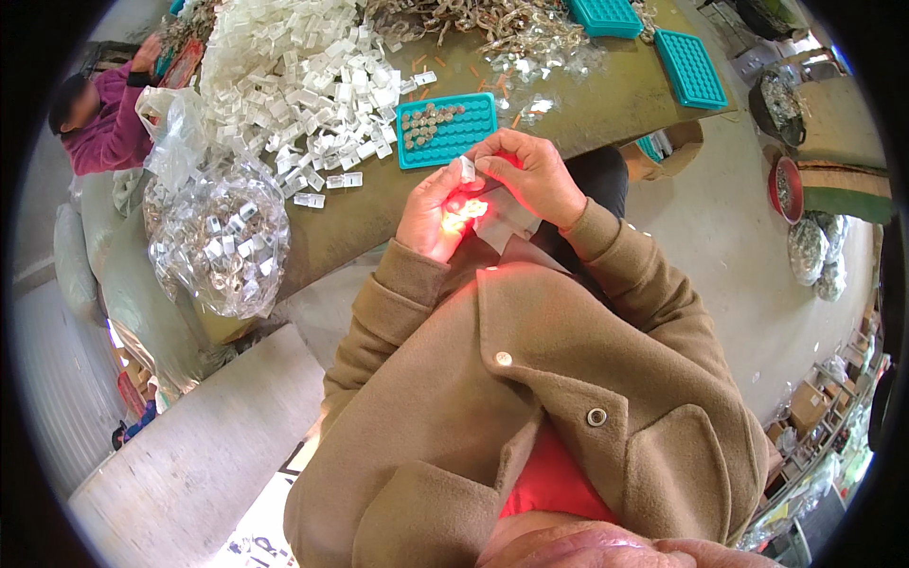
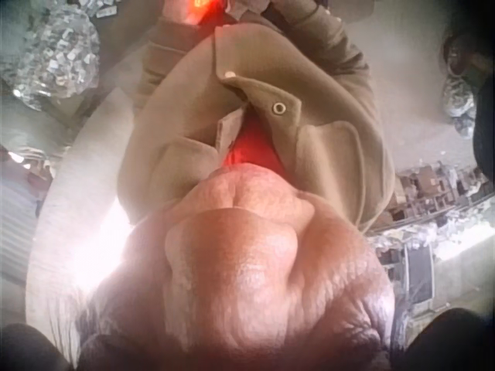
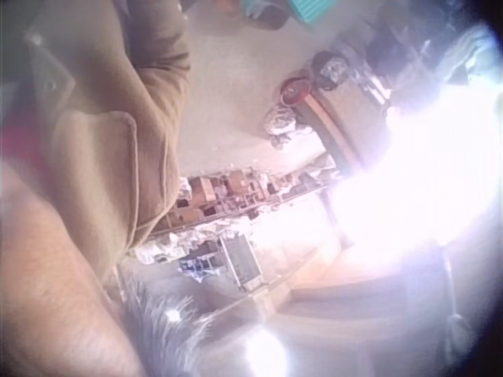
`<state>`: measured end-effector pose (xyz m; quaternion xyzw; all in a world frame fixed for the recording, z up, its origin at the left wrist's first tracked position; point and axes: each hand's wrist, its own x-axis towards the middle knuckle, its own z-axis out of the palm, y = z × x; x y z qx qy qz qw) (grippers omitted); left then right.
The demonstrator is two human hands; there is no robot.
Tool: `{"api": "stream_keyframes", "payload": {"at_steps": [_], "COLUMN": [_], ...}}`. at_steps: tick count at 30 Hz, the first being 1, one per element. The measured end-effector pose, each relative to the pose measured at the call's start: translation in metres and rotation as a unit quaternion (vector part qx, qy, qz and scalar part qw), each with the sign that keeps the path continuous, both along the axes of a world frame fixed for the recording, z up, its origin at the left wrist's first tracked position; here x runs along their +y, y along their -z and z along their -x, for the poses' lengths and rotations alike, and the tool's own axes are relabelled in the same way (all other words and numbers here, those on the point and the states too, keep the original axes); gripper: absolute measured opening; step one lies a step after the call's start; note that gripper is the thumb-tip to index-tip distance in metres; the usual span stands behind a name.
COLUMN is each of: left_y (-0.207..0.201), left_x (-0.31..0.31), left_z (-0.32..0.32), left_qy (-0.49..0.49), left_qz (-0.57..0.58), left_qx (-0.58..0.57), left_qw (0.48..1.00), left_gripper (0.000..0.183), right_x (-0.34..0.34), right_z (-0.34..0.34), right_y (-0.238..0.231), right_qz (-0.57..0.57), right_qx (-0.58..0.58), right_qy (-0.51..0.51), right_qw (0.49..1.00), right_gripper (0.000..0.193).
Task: The person repeatedly picks small white rectangular components and metallic rings from a table, inserts the rings into the components, and places the assembled units into a blue tray. The person occasionally uses a red light to illuminate the components during assembly.
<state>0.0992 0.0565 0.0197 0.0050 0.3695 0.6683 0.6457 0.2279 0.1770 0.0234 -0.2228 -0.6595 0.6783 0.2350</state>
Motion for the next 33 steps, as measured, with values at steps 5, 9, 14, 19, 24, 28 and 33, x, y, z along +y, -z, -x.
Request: {"api": "stream_keyframes", "payload": {"at_steps": [5, 9, 14, 19, 24, 28, 33], "left_y": [0.004, 0.004, -0.007, -0.019, -0.015, -0.008, -0.005], "left_x": [-0.001, 0.004, 0.008, 0.011, 0.01, 0.009, 0.004], "left_z": [0.008, 0.007, 0.007, 0.017, 0.022, 0.022, 0.026], "left_qy": [0.034, 0.021, 0.035, 0.007, 0.0, 0.016, 0.003], "left_qz": [-0.025, -0.014, 0.054, -0.009, 0.005, 0.001, 0.014], "left_qx": [-0.043, 0.002, 0.267, 0.159, 0.141, 0.157, 0.152], "left_qw": [0.998, 1.0, 0.962, 0.987, 0.99, 0.987, 0.988], "left_gripper": [0.023, 0.023, 0.017, 0.016, 0.02, 0.016, 0.015], "right_x": [0.002, 0.009, 0.048, 0.109, 0.148, 0.142, 0.134], "right_z": [0.006, 0.01, 0.014, 0.033, 0.072, 0.101, 0.114], "right_y": [0.001, -0.004, -0.019, -0.032, -0.025, -0.009, -0.007], "right_qz": [-0.046, 0.029, -0.132, -0.309, -0.524, -0.547, -0.556], "right_qx": [-0.03, -0.045, -0.097, -0.142, -0.281, -0.376, -0.312], "right_qy": [-0.003, -0.041, -0.178, 0.004, 0.112, 0.117, 0.1], "right_qw": [0.998, 0.998, 0.97, 0.94, 0.796, 0.739, 0.763], "right_gripper": [0.006, 0.007, 0.014, 0.026, 0.039, 0.032, 0.021]}}
